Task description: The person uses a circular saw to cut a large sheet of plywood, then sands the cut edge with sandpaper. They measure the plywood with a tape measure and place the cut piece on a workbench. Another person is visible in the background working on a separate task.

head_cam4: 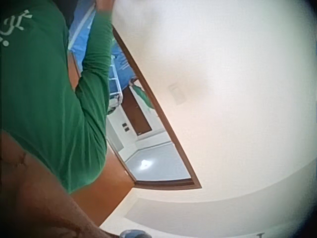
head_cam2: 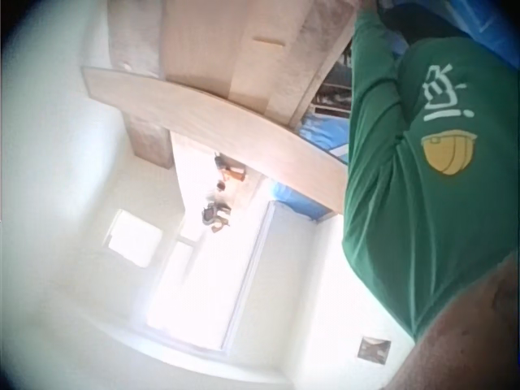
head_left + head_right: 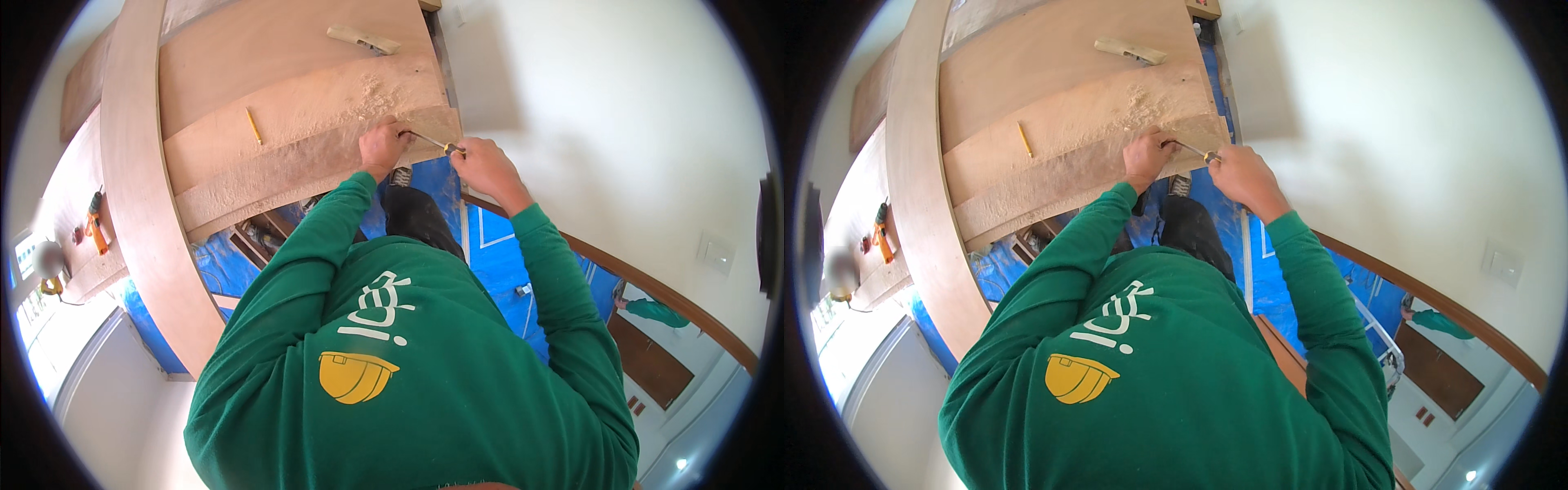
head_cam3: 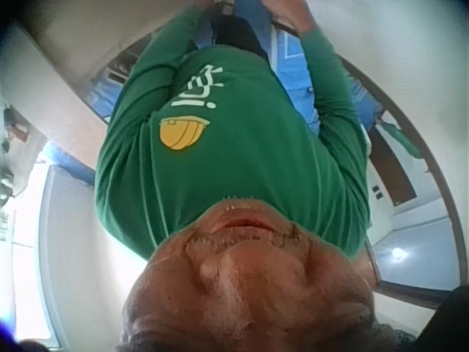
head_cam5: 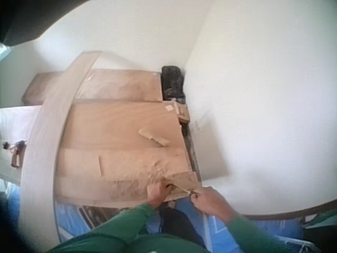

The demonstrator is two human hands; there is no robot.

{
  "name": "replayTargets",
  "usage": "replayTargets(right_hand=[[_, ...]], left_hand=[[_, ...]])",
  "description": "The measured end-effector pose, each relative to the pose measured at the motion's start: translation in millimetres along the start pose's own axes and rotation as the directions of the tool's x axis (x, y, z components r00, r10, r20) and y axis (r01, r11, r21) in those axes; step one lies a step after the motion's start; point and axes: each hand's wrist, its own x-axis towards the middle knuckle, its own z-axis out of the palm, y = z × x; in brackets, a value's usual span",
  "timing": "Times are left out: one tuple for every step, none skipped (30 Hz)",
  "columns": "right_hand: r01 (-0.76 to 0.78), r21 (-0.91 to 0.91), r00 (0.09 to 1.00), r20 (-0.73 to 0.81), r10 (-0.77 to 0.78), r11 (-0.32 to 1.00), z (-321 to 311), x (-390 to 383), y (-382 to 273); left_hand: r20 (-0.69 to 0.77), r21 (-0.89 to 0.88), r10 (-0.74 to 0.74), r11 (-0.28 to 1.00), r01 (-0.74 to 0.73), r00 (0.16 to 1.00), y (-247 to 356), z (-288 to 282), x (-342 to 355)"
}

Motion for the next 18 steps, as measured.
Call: replayTargets(right_hand=[[0.064,-0.085,0.998,0.001,-0.064,0.994,-1.4,3.3,-1.7],[0.111,-0.176,0.993,-0.012,-0.115,0.978,-2.1,6.7,-3.9],[0.261,-0.262,0.961,-0.017,-0.275,0.929,-3.7,11.7,-5.6],[0.382,-0.36,0.906,-0.035,-0.421,0.852,-5.8,17.7,-7.2],[0.474,-0.457,0.844,-0.008,-0.537,0.752,-7.5,24.7,-9.3],[0.518,-0.469,0.797,-0.038,-0.602,0.715,-11.2,32.7,-10.2],[0.552,-0.484,0.761,-0.039,-0.647,0.679,-13.6,41.2,-12.6],[0.543,-0.523,0.756,-0.035,-0.653,0.657,-16.9,49.6,-14.1],[0.53,-0.464,0.817,0.055,-0.575,0.71,-18.2,58.2,-17.7],[0.449,-0.435,0.89,0.143,-0.432,0.78,-19.4,67.4,-20.9],[0.39,-0.365,0.919,0.104,-0.379,0.846,-18.0,74.8,-23.8],[0.323,-0.359,0.945,0.168,-0.28,0.876,-16.8,83.9,-27.2],[0.308,-0.363,0.95,0.169,-0.263,0.879,-13.6,90.2,-29.0],[0.37,-0.362,0.928,0.189,-0.321,0.856,-10.1,93.7,-30.1],[0.468,-0.385,0.884,0.18,-0.432,0.795,-5.3,96.4,-31.2],[0.529,-0.45,0.832,0.111,-0.543,0.72,-2.8,95.5,-27.2],[0.508,-0.51,0.815,0.024,-0.579,0.694,2.1,93.3,-24.6],[0.584,-0.503,0.755,0.048,-0.654,0.637,4.0,90.6,-18.6]], left_hand=[[0.006,-0.002,-0.01,1.0,0.01,1.0,0.2,0.0,0.3],[0.017,-0.003,-0.021,1.0,0.021,1.0,0.4,0.1,0.2],[0.056,-0.004,-0.046,0.999,0.046,0.997,0.4,0.4,0.4],[0.03,-0.003,-0.029,1.0,0.029,0.999,0.3,0.5,0.5],[0.032,-0.001,-0.023,1.0,0.023,0.999,0.2,0.7,0.8],[0.046,0.003,-0.028,1.0,0.028,0.999,-0.4,0.7,0.2],[0.042,0.02,-0.038,0.999,0.037,0.998,-1.1,0.7,-0.5],[0.05,0.038,-0.047,0.998,0.045,0.998,-2.1,0.8,-1.5],[0.049,0.041,-0.026,0.999,0.024,0.998,-2.9,1.4,-2.6],[0.081,0.047,-0.063,0.997,0.059,0.995,-5.2,1.6,-3.5],[0.109,0.018,-0.038,0.999,0.036,0.993,-6.7,3.8,-3.7],[0.128,0.008,-0.042,0.999,0.042,0.991,-9.0,5.8,-3.7],[0.095,-0.073,0.016,0.997,-0.009,0.995,-10.4,9.2,-3.6],[0.136,0.008,-0.006,1.0,0.005,0.991,-11.2,11.7,-3.5],[0.136,0.058,-0.023,0.998,0.016,0.99,-11.4,14.9,-2.4],[0.103,0.039,0.08,0.996,-0.084,0.991,-9.6,18.5,-0.5],[0.076,0.013,0.145,0.989,-0.147,0.986,-9.2,20.8,1.1],[0.075,0.032,0.116,0.992,-0.119,0.99,-7.9,22.5,4.5]])
